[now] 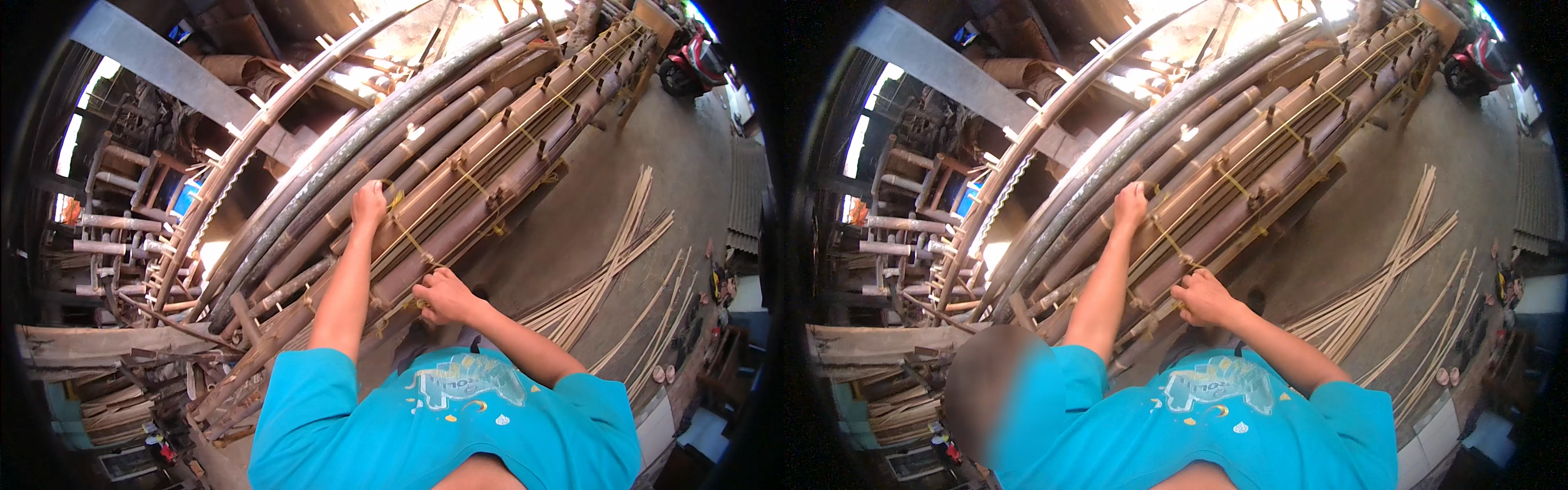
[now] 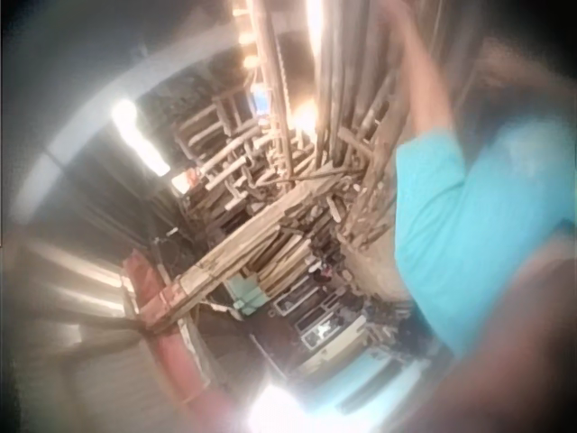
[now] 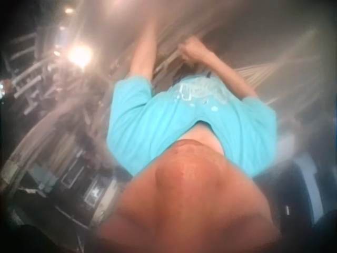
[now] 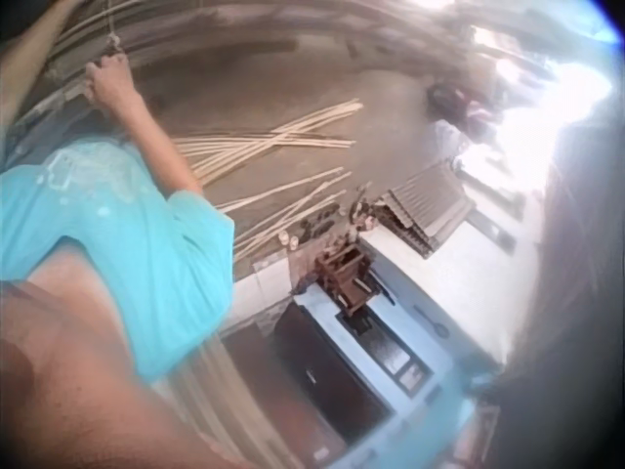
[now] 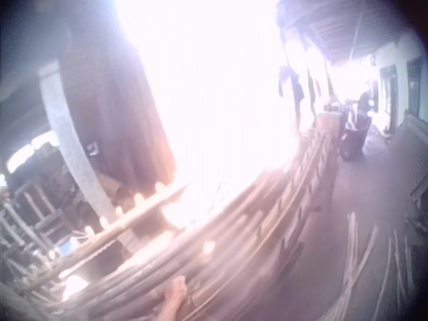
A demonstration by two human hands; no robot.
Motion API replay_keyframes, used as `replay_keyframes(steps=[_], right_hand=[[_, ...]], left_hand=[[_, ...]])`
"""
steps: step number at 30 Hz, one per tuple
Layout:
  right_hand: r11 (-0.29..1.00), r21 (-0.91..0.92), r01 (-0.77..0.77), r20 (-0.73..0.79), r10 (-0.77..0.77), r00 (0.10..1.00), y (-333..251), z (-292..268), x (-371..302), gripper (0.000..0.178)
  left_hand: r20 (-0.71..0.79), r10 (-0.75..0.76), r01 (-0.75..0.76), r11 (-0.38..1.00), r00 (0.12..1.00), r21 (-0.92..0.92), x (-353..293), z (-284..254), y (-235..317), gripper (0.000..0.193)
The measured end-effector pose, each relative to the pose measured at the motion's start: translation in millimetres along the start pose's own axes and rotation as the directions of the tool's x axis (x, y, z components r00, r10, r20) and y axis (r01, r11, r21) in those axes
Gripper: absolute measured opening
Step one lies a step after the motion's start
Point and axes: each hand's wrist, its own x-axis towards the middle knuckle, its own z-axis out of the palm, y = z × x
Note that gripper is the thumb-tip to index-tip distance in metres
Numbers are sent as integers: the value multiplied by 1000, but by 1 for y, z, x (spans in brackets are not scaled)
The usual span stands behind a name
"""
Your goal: The person picks up thin bamboo sticks and ties them to a horizontal bamboo rack using yellow string. They repeatedly wrap and knot the string to secure the sticks in place.
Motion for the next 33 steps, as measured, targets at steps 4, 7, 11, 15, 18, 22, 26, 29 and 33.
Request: replay_keyframes(steps=[4, 7, 11, 15, 18, 22, 26, 29, 33], right_hand=[[845, 510, -162, 109, 124, 986, -40, 61, -8, 27], [18, 920, -392, 360, 364, 859, -72, 74, 12, 18], [-116, 857, 503, -189, 836, 515, -74, 102, 67, 21], [598, 795, 106, -319, 263, 910, -146, 75, 168, 28], [999, 0, -46, -408, 42, 912, -67, 60, 207, 41], [920, 329, -212, 111, 185, 976, -25, 52, 211, 48], [666, 722, -186, 301, -60, 952, -100, -26, 118, 49], [967, 257, 1, 175, -47, 983, -63, 69, 30, 44], [914, 376, -151, 219, 70, 973, -88, 79, 40, 42]], left_hand=[[-40, 93, -87, 985, 995, 147, -70, -77, 15, 42], [67, -26, 5, 957, 997, 290, -141, -114, -38, 32], [178, -13, -24, 978, 984, 207, -213, -91, -41, 20], [-157, 220, -220, 975, 963, 12, -206, -47, -103, 32], [20, 110, -111, 986, 994, 121, -207, -77, -74, 38], [122, -22, 11, 996, 992, 87, -207, -91, -61, 35], [100, -105, 103, 994, 989, 28, -209, -87, -69, 36], [79, -57, 60, 998, 995, -33, -207, -80, -60, 32], [-22, 103, -99, 840, 994, -534, -162, -95, -59, 25]])
